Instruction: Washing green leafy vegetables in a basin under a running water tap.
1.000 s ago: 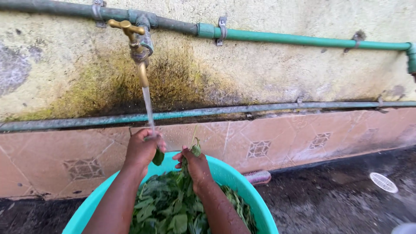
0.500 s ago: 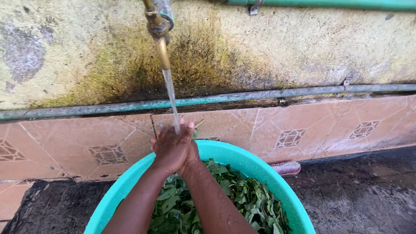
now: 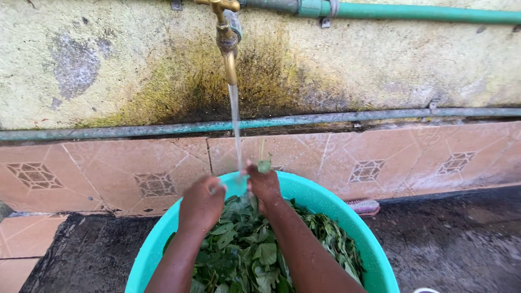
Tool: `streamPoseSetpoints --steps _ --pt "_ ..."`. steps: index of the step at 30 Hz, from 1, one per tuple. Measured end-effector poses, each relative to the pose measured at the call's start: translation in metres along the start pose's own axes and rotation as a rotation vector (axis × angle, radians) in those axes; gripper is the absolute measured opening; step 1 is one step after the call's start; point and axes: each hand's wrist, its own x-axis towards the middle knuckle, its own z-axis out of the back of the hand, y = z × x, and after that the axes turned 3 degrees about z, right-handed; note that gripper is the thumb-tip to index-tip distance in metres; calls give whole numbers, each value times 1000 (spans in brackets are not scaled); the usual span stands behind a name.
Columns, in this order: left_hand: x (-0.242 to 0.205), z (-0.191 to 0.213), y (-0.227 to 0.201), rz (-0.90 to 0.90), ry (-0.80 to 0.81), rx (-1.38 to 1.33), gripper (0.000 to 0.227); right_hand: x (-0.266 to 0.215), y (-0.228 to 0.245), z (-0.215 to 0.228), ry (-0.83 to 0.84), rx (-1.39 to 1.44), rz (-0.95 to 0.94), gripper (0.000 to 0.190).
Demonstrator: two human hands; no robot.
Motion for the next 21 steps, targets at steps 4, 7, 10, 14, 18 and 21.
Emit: streamPoseSetpoints --steps 4,7,10,14,18,21 --pt "-21 -48 12 -2 300 -26 19 -24 10 35 -31 42 -4 43" --pt "-33 -79 2 -160 332 -27 15 -37 19 47 -99 110 3 46" --pt "-47 -87 -17 -169 412 76 17 -54 25 57 -165 119 14 47" --pt "-46 -79 -17 34 381 80 5 -83 31 66 -129 103 -44 46" --pt "-15 -61 -9 153 191 -254 3 -91 41 75 -46 85 -68 44" --pt "6 -41 -13 130 155 -595 6 -112 59 59 -22 58 -67 45"
